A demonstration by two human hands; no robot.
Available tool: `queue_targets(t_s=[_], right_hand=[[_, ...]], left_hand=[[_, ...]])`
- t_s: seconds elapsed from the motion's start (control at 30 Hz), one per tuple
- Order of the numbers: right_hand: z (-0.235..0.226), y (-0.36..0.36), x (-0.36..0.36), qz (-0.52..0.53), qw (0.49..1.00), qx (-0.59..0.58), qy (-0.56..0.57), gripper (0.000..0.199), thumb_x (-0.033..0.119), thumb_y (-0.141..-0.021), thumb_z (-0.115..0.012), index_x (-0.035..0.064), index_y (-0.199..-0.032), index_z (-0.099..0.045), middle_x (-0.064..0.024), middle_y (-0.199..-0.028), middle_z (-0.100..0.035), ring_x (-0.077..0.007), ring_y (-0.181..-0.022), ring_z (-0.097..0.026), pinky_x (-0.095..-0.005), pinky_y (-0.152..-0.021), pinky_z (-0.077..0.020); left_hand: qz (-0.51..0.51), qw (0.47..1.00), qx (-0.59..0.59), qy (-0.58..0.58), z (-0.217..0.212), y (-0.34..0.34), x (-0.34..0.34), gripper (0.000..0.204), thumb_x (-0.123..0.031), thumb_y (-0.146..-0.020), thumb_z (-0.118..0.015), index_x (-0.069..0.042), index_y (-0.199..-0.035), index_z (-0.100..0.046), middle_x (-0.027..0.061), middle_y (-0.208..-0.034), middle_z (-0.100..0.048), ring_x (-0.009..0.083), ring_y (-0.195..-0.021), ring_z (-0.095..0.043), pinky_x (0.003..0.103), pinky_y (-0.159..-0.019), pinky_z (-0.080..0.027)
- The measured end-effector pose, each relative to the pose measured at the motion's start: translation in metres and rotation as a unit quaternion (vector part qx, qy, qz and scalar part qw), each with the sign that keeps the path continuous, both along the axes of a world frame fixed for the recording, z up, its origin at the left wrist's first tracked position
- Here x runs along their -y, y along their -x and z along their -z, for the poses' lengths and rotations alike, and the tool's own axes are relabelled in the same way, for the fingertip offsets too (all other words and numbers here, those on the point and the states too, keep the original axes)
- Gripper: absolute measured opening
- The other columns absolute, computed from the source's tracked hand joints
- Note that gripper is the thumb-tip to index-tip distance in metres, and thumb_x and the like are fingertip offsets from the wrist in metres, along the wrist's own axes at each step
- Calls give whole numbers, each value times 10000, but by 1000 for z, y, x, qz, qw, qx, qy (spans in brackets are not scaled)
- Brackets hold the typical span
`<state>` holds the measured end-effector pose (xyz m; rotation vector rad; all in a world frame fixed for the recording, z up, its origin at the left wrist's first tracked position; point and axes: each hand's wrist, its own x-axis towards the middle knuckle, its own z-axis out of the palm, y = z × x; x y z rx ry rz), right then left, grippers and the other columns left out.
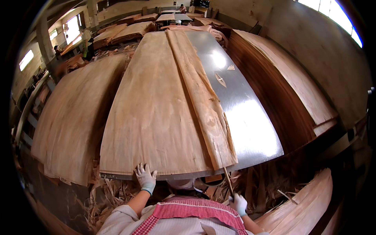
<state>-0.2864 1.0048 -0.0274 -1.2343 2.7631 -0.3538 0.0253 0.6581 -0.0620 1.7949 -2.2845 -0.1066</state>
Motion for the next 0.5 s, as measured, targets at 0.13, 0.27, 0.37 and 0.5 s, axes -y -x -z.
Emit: queue_targets(t_s=[0.13,0.27,0.37,0.5], right_hand=[[-8,20,74,-4,998,-9,57,228,279,-782,-674,84,-853,-582,-185,-744,-607,-386,-687,-614,-487,-599,-488],[-13,42,91,49,997,17,58,238,285,-776,-685,94,-893,-605,-179,-789,-635,-372,-746,-629,-474,-657,-495],[-14,70,81,79,996,-10,42,249,319,-802,-668,92,-888,-613,-184,-786,-640,-374,-745,-632,-477,-660,-498],[-22,106,80,65,995,-64,27,242,285,-786,-684,71,-844,-588,-190,-766,-635,-392,-722,-622,-494,-641,-493]], left_hand=[[-11,1000,14,-12,1,-3,3,627,-459,-819,-626,-96,-1306,-474,179,-1429,-355,352,-1357,-280,525,-1110,-213],[-14,1000,9,-21,-3,-4,1,622,-453,-819,-630,-104,-1307,-466,181,-1428,-357,360,-1355,-281,533,-1101,-225],[-10,1000,1,-16,-2,-4,0,613,-448,-819,-633,-107,-1300,-468,181,-1425,-362,363,-1354,-283,536,-1099,-228],[-8,1000,11,-9,1,-6,0,613,-449,-816,-635,-108,-1297,-470,173,-1424,-365,358,-1355,-285,529,-1106,-222]])
